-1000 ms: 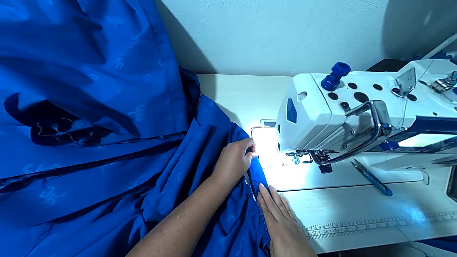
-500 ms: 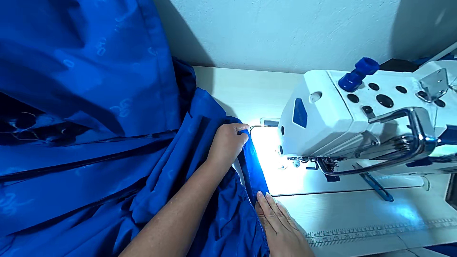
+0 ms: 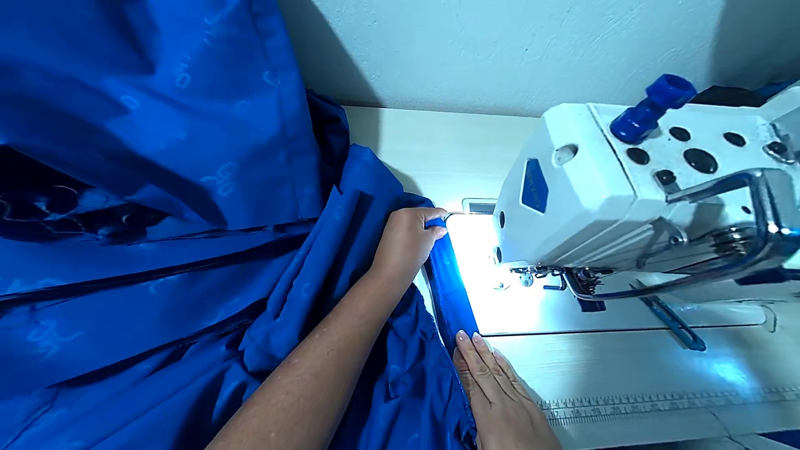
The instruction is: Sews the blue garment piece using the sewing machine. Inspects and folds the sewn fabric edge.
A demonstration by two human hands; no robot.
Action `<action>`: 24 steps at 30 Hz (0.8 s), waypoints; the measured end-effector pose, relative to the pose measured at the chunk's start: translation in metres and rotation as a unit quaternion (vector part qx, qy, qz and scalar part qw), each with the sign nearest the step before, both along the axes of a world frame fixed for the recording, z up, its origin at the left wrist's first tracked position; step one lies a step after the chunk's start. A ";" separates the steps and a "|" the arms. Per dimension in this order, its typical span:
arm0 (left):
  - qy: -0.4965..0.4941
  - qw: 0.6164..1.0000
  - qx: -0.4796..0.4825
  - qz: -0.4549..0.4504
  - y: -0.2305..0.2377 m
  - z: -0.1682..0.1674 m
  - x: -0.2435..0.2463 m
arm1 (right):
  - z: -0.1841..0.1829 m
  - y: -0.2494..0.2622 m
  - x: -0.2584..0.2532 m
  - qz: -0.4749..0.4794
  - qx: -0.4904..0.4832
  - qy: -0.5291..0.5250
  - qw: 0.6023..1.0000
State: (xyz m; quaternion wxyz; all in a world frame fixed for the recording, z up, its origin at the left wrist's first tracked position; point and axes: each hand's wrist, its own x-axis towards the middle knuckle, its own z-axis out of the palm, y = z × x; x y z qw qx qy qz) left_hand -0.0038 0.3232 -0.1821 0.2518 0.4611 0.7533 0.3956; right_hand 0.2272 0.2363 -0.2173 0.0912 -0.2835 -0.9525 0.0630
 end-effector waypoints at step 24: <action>0.100 0.992 0.078 -0.013 0.010 0.016 0.057 | -0.004 0.010 0.030 -0.044 -0.040 0.050 0.997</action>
